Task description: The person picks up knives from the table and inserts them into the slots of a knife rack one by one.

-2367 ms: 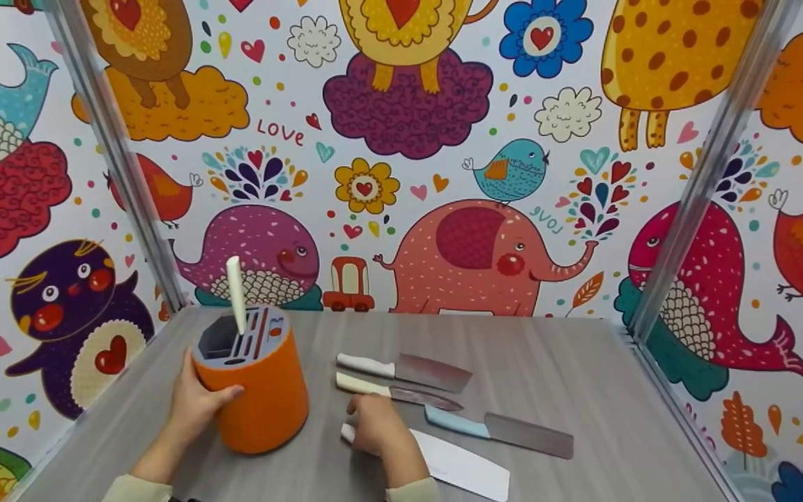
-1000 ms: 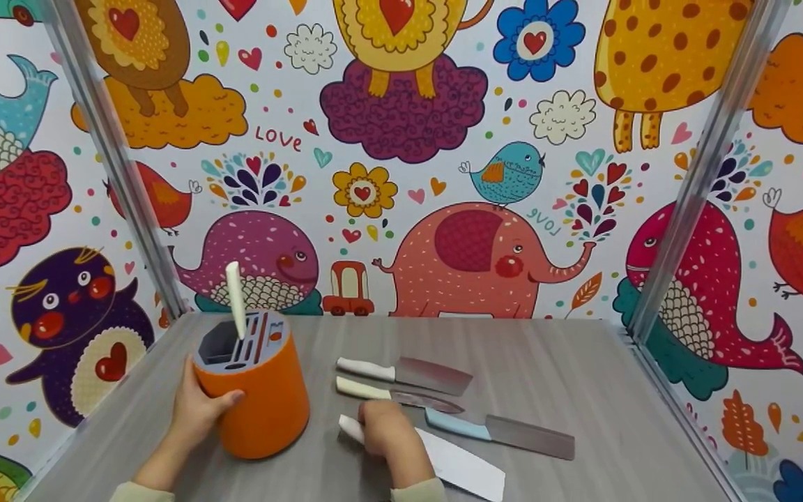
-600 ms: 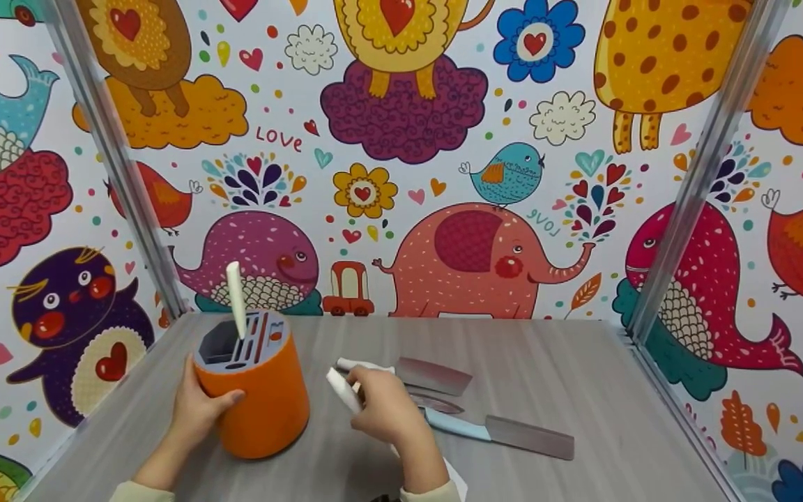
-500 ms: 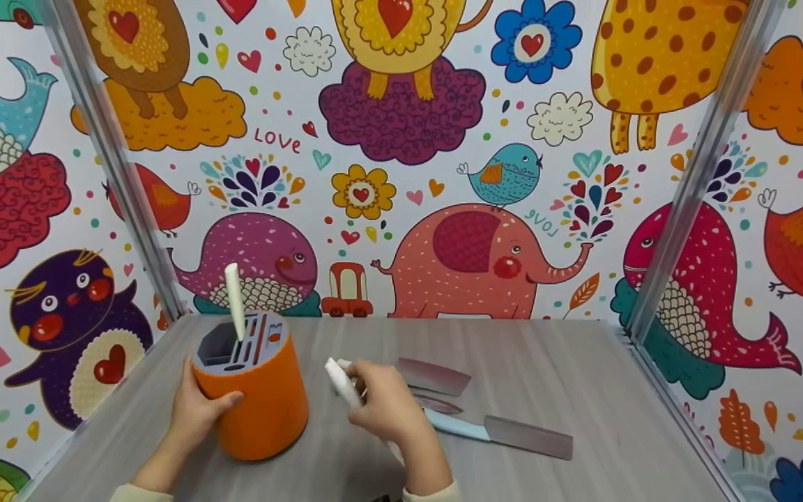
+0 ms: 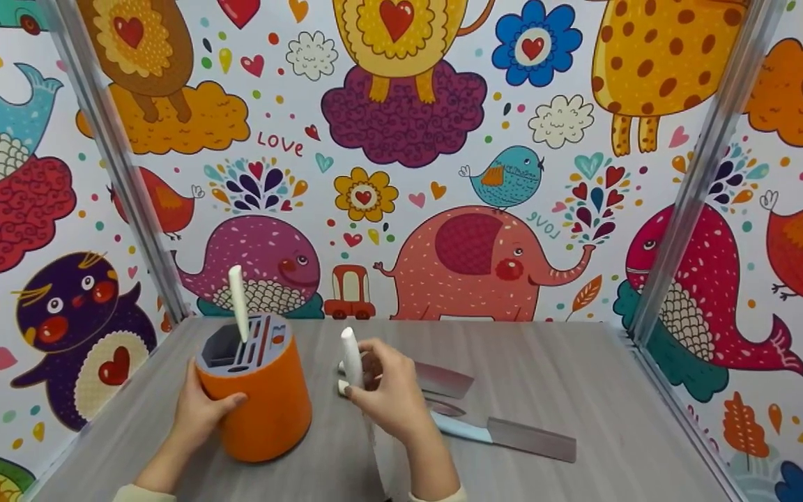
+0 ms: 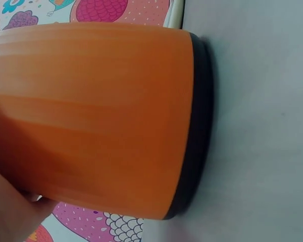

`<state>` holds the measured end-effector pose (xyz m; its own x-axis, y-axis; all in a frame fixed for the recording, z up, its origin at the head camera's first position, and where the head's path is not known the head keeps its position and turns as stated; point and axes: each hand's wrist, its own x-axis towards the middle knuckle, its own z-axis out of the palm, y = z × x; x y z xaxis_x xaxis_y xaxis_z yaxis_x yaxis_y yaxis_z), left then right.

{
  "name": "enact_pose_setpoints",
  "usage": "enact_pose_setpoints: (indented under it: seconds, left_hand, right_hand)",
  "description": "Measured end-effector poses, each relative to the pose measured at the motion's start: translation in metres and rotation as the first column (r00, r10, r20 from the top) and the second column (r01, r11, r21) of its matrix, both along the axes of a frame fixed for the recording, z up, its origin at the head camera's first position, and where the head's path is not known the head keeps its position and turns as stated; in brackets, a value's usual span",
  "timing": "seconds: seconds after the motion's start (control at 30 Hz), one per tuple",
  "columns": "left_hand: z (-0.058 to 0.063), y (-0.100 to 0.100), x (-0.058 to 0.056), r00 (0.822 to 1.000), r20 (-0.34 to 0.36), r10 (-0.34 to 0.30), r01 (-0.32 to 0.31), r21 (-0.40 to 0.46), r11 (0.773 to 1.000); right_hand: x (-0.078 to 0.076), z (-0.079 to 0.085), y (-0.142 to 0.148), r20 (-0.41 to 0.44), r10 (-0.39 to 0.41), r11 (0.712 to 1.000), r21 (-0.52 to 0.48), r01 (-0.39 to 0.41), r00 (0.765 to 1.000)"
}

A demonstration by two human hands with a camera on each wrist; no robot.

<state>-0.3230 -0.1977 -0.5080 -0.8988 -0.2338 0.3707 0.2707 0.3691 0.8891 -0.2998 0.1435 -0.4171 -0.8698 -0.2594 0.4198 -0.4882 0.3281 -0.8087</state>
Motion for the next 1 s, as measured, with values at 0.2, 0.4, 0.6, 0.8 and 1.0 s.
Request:
enact_pose_setpoints:
  seconds: [0.2,0.4,0.6,0.8,1.0]
  left_hand:
    - [0.004,-0.001,0.003,1.0,0.007,-0.002,0.002,-0.011,1.0]
    - [0.006,0.001,0.005,0.995,-0.081,0.05,-0.053,-0.038,0.998]
    - [0.019,0.006,0.013,0.941,-0.231,0.247,-0.258,-0.015,0.966]
    - [0.05,0.016,0.031,0.883,-0.35,0.312,-0.336,-0.007,0.942]
    - [0.074,0.036,0.057,0.882,-0.418,0.215,-0.245,-0.02,0.969]
  right_hand:
    - [0.005,0.003,-0.009,-0.003,-0.016,0.998,-0.057,0.016,1.0]
    - [0.007,0.002,-0.02,0.006,-0.001,0.996,-0.089,0.002,1.0]
    - [0.011,0.001,-0.028,0.005,0.004,0.993,-0.122,-0.004,1.0]
    - [0.016,0.001,-0.038,0.034,-0.003,0.991,-0.135,0.007,0.999]
    - [0.021,0.003,-0.049,0.069,-0.004,0.99,-0.143,0.014,0.998]
